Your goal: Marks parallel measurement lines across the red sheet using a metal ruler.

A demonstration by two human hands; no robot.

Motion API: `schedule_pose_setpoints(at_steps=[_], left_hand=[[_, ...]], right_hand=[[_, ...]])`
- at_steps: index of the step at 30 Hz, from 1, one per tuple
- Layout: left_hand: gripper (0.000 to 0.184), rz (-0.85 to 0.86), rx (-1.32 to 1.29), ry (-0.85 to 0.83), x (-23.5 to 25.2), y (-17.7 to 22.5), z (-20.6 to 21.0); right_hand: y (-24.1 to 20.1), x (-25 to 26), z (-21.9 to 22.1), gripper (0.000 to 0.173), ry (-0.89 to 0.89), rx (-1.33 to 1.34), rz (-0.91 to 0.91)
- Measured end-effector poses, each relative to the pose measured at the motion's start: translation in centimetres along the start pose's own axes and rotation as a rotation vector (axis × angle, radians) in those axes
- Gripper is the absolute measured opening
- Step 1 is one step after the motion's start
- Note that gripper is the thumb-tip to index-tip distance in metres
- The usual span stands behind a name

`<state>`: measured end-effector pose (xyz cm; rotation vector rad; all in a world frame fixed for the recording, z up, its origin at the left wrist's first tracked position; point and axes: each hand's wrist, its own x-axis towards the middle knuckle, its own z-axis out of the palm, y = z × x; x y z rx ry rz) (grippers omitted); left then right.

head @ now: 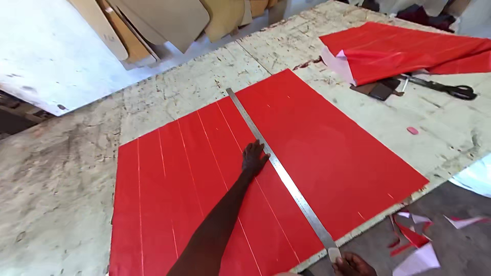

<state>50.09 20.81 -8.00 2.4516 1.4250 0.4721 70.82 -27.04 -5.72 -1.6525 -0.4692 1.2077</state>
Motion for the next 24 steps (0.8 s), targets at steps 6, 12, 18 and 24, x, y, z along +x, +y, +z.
schedule_pose_setpoints(at_steps=[6, 12, 18, 24], left_hand=[[0.07, 0.065, 0.019, -0.073, -0.1, 0.7, -0.8], [0.1, 0.033, 0.108, -0.217, 1.0, 2.3, -2.5], [0.08, 0.019, 0.2, -0.323, 3.4, 3.9, -4.1], [0.079, -0.089, 0.185, -0.381, 5.4, 4.7, -4.8]], right_hand=[[-0.3, -0.1, -0.9, 0.019, 0.011, -0.111, 0.06], [-1.4, 0.2, -1.9, 0.012, 0.004, -0.168, 0.073], [-6.2, 4.8, -0.6, 0.021, -0.018, -0.321, -0.249], [-18.1, 20.7, 12.0, 0.021, -0.201, -0.588, -0.518]])
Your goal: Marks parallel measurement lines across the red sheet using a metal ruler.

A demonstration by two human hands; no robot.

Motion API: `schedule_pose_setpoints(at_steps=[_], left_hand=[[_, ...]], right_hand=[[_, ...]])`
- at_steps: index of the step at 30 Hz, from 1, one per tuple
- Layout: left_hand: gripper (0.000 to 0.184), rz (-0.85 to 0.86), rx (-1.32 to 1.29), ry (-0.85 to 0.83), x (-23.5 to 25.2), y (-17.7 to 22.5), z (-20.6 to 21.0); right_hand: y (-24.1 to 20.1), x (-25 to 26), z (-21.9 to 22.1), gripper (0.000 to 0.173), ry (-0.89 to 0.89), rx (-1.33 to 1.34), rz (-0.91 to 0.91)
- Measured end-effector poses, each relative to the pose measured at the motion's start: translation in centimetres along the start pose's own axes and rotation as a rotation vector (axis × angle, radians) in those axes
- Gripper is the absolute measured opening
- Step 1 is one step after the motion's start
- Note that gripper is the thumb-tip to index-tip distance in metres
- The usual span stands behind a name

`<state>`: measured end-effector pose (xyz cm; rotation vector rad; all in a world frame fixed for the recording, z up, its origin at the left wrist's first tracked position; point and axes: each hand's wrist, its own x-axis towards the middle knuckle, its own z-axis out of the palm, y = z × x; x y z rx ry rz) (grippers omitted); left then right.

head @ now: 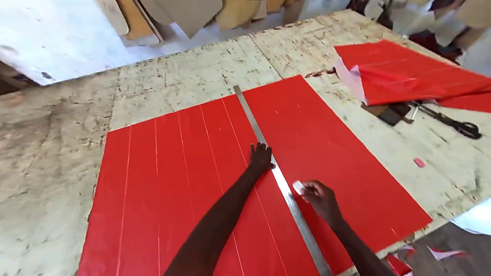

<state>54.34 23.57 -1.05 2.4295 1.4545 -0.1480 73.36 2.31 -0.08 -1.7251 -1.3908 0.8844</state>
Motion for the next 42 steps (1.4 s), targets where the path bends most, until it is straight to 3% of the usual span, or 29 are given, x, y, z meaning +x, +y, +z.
schedule_pose_setpoints(at_steps=[5, 9, 17, 21, 30, 35, 39, 42], left_hand=[[0.086, 0.023, -0.003, 0.014, -0.1, -1.3, -0.4], [0.099, 0.098, 0.009, 0.097, 0.4, -3.3, 1.0], [0.107, 0.183, -0.1, 0.156, 0.9, -5.5, 3.2], [0.104, 0.208, -0.179, 0.09, 1.2, -5.7, 3.3], [0.097, 0.238, -0.228, 0.027, 1.1, -5.4, 3.1], [0.094, 0.255, -0.218, 0.126, 1.1, -5.5, 3.8], [0.094, 0.249, -0.18, 0.218, 0.9, -5.6, 4.2], [0.096, 0.238, -0.231, 0.09, 0.9, -5.6, 3.3]], right_hand=[[-3.1, 19.6, 6.1, 0.031, -0.025, -0.165, -0.098], [-3.4, 28.5, 10.3, 0.028, 0.015, -0.269, -0.098], [-4.6, 30.2, 11.4, 0.027, -0.055, -0.397, -0.169], [-5.7, 32.0, 12.6, 0.029, -0.034, -0.511, -0.203], [-10.2, 49.2, 17.8, 0.041, -0.055, -0.678, -0.291], [-12.5, 57.8, 20.3, 0.037, -0.037, -0.729, -0.31], [-13.1, 61.5, 20.4, 0.036, -0.128, -0.677, -0.264], [-13.4, 60.6, 19.2, 0.036, -0.226, -0.631, -0.179]])
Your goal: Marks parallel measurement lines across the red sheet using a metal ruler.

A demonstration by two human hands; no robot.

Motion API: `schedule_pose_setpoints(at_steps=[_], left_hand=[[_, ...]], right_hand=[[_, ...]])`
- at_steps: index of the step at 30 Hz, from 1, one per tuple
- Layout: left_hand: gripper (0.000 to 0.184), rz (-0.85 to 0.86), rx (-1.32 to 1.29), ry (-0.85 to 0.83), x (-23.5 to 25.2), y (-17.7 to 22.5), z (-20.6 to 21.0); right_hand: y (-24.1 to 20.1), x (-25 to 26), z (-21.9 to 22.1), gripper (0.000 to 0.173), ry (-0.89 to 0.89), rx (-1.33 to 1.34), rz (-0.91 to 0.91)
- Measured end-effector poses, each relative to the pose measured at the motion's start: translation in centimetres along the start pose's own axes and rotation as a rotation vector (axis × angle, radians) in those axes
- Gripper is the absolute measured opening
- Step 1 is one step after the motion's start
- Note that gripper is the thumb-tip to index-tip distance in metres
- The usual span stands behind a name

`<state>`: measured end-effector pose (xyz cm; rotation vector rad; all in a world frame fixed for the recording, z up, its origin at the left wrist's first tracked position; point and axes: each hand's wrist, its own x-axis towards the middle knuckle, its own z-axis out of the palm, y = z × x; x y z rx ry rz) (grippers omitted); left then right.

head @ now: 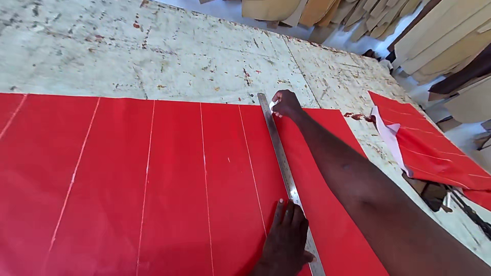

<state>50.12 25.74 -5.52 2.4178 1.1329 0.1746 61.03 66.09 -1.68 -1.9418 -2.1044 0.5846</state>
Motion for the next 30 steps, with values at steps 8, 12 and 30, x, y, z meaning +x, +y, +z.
schedule_pose_setpoints(at_steps=[8, 12, 30], left_hand=[[0.097, -0.035, 0.037, 0.001, -0.5, 0.5, 0.3], [0.089, -0.033, 0.092, 0.067, -0.9, 1.3, -0.1], [0.102, -0.137, 0.298, -0.138, 0.6, 3.3, -2.0]], right_hand=[[1.5, -24.6, -0.2, 0.026, -0.148, -0.022, -0.012], [3.5, -43.1, 0.7, 0.016, -0.109, 0.023, -0.034], [8.3, -93.2, 4.5, 0.036, -0.398, 0.134, 0.541]])
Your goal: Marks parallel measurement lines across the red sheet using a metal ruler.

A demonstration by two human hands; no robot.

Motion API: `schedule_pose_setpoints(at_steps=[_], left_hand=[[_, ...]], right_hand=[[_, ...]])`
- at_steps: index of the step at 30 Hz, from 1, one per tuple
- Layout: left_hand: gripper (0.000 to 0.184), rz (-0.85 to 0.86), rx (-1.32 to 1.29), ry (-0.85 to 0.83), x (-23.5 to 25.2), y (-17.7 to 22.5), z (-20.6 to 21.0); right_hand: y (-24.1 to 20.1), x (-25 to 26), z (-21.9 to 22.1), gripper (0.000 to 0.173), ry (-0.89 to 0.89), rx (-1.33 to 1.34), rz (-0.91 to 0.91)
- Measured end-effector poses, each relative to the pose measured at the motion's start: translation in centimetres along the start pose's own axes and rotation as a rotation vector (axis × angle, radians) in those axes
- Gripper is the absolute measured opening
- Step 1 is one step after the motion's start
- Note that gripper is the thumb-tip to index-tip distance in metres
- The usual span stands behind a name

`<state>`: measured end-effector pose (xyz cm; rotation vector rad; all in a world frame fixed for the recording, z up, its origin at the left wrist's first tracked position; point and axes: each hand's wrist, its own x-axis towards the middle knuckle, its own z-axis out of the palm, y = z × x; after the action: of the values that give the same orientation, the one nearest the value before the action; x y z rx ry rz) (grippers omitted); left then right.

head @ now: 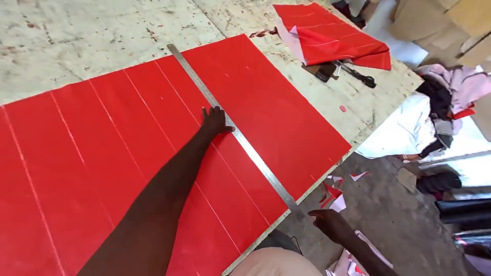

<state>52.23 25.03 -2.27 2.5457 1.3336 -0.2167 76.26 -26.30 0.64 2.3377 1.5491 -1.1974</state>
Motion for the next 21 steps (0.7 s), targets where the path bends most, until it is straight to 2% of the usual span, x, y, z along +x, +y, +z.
schedule_pose_setpoints(at_steps=[2, 4, 5, 8, 11, 13, 15, 17, 21], left_hand=[[0.099, -0.017, -0.011, 0.007, 0.0, 0.4, 0.1], [0.095, -0.037, -0.039, 0.025, -0.7, 0.6, 0.5], [0.092, -0.04, -0.07, 0.05, -1.1, 0.7, 0.9], [0.076, -0.051, -0.289, 0.231, -2.9, 1.5, 3.3], [0.06, -0.105, -0.705, 0.457, -6.6, 3.9, 5.8], [0.054, -0.207, -0.982, 0.544, -9.4, 6.3, 6.3], [0.059, -0.323, -1.199, 0.54, -11.3, 8.3, 6.9], [0.062, -0.399, -1.36, 0.503, -12.1, 10.0, 7.1], [0.063, -0.379, -1.599, 0.402, -10.6, 13.6, 4.9]], right_hand=[[2.0, -0.7, 2.4, 0.037, 0.249, 0.307, 0.018], [1.1, -0.4, 5.1, 0.028, 0.424, 0.685, 0.034], [0.2, -0.1, 6.1, 0.022, 0.458, 0.842, 0.047], [-1.7, 0.7, 6.7, 0.02, 0.437, 1.191, 0.054], [-1.3, 0.8, 6.0, 0.022, 0.301, 1.227, 0.018], [-0.9, 1.0, 5.7, 0.024, 0.157, 1.23, -0.019], [-0.9, 1.0, 5.4, 0.024, 0.059, 1.311, -0.035], [-1.0, 0.8, 4.5, 0.023, 0.039, 1.395, -0.056], [0.0, -0.4, 0.1, 0.017, 0.093, 1.319, -0.165]])
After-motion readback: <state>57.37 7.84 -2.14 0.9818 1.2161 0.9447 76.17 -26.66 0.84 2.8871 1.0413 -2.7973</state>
